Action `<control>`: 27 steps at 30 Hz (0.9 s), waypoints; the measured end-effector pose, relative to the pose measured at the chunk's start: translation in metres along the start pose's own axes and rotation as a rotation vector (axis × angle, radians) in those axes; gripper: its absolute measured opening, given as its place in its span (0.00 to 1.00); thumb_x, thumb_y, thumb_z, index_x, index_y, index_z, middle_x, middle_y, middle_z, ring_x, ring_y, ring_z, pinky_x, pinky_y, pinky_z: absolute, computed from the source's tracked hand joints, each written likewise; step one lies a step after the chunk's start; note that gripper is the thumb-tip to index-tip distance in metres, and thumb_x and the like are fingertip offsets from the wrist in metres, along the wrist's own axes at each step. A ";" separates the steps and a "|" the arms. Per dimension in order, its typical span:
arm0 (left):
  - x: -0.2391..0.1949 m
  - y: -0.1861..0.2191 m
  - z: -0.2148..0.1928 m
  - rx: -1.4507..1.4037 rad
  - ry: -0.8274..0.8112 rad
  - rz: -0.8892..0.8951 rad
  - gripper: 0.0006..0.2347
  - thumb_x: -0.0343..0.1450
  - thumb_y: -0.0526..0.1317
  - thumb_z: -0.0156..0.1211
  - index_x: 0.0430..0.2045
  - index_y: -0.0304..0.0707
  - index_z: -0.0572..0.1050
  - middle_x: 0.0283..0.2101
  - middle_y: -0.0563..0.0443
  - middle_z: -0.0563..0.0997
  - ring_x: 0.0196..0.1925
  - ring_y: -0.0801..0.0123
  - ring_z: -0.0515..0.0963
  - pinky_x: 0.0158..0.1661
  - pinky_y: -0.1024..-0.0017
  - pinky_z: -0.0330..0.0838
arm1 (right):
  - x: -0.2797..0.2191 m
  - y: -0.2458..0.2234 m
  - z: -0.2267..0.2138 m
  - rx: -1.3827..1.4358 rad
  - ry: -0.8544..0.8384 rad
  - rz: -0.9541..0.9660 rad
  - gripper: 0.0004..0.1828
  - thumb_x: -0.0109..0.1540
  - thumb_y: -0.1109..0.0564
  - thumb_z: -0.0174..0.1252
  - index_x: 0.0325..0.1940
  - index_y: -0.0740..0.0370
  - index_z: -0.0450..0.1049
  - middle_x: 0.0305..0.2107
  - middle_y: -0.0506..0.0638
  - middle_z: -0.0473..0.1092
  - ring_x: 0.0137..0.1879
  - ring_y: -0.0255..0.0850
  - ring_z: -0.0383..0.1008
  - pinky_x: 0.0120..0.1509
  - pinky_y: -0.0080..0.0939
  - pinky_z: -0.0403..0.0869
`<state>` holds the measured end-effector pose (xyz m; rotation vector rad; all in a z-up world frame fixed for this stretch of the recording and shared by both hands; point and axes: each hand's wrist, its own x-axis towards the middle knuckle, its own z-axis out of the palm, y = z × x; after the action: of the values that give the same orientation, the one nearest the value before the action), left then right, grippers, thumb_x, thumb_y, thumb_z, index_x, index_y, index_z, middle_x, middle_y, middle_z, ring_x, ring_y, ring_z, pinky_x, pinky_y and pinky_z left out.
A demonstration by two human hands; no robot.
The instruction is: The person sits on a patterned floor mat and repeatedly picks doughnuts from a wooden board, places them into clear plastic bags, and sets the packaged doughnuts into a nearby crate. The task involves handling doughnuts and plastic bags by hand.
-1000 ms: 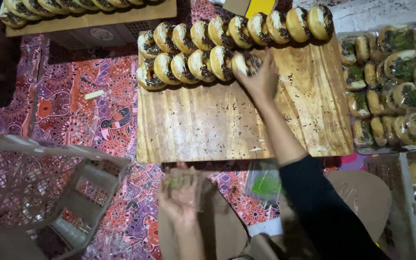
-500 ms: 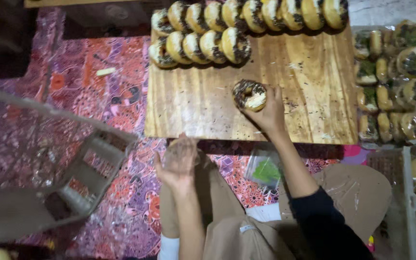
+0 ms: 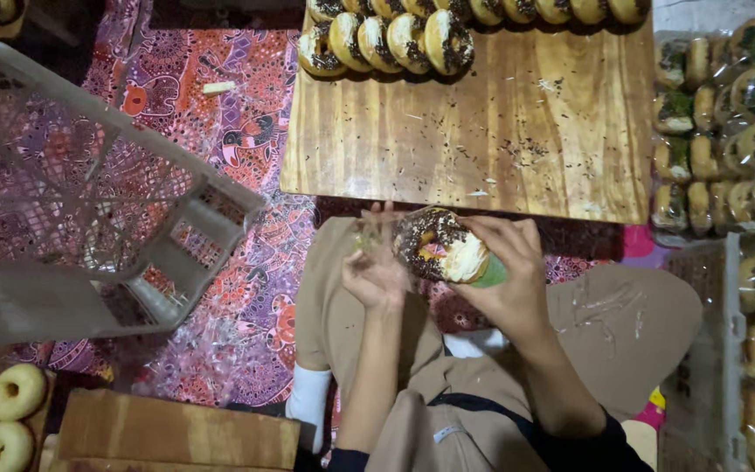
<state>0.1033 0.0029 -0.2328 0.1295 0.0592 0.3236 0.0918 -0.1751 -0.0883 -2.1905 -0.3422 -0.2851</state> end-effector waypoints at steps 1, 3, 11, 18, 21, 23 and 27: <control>-0.007 0.000 0.010 -0.011 -0.076 -0.038 0.24 0.65 0.37 0.52 0.59 0.33 0.68 0.72 0.35 0.63 0.77 0.41 0.60 0.75 0.44 0.53 | 0.002 -0.004 -0.001 -0.037 -0.023 -0.042 0.41 0.40 0.58 0.77 0.58 0.58 0.78 0.52 0.52 0.76 0.55 0.50 0.69 0.63 0.48 0.68; -0.020 -0.005 0.032 0.131 -0.224 -0.077 0.29 0.67 0.41 0.54 0.67 0.31 0.63 0.75 0.34 0.60 0.78 0.42 0.58 0.75 0.47 0.52 | 0.000 -0.006 0.002 -0.112 -0.069 -0.120 0.39 0.39 0.57 0.78 0.55 0.59 0.79 0.52 0.53 0.76 0.52 0.51 0.69 0.61 0.49 0.68; -0.034 -0.027 0.074 -0.078 -0.132 -0.187 0.38 0.66 0.44 0.62 0.76 0.46 0.54 0.74 0.37 0.60 0.76 0.46 0.59 0.73 0.51 0.56 | -0.016 0.019 0.031 0.015 0.104 -0.192 0.37 0.40 0.54 0.78 0.52 0.63 0.75 0.53 0.61 0.70 0.60 0.54 0.67 0.67 0.55 0.67; -0.051 -0.034 0.023 0.138 -0.035 -0.354 0.33 0.67 0.40 0.62 0.70 0.38 0.59 0.69 0.41 0.66 0.72 0.49 0.64 0.71 0.52 0.60 | -0.030 0.023 0.002 0.772 -0.019 0.275 0.15 0.62 0.66 0.59 0.53 0.64 0.79 0.52 0.53 0.75 0.56 0.44 0.77 0.59 0.42 0.80; -0.076 -0.031 0.011 0.269 0.162 -0.331 0.30 0.70 0.37 0.62 0.70 0.35 0.59 0.66 0.42 0.68 0.69 0.53 0.66 0.73 0.54 0.59 | -0.036 0.023 -0.008 0.451 0.213 0.013 0.11 0.61 0.68 0.67 0.48 0.66 0.78 0.45 0.56 0.77 0.51 0.44 0.79 0.57 0.41 0.78; -0.079 -0.029 0.021 0.460 0.195 -0.157 0.28 0.70 0.38 0.61 0.67 0.39 0.61 0.64 0.47 0.69 0.68 0.61 0.67 0.72 0.58 0.57 | -0.027 0.027 -0.022 0.360 -0.150 -0.119 0.12 0.58 0.67 0.69 0.45 0.65 0.80 0.41 0.53 0.80 0.47 0.41 0.82 0.54 0.39 0.79; -0.063 -0.005 0.072 1.264 -0.456 0.068 0.10 0.71 0.35 0.50 0.44 0.39 0.73 0.50 0.50 0.78 0.59 0.66 0.76 0.73 0.61 0.45 | -0.009 0.024 -0.055 0.274 -0.592 -0.151 0.15 0.57 0.65 0.67 0.49 0.65 0.80 0.39 0.51 0.82 0.43 0.36 0.85 0.49 0.36 0.81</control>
<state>0.0510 -0.0306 -0.1602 1.4552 -0.2034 0.2774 0.0873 -0.2340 -0.0763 -1.9400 -0.8229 0.3261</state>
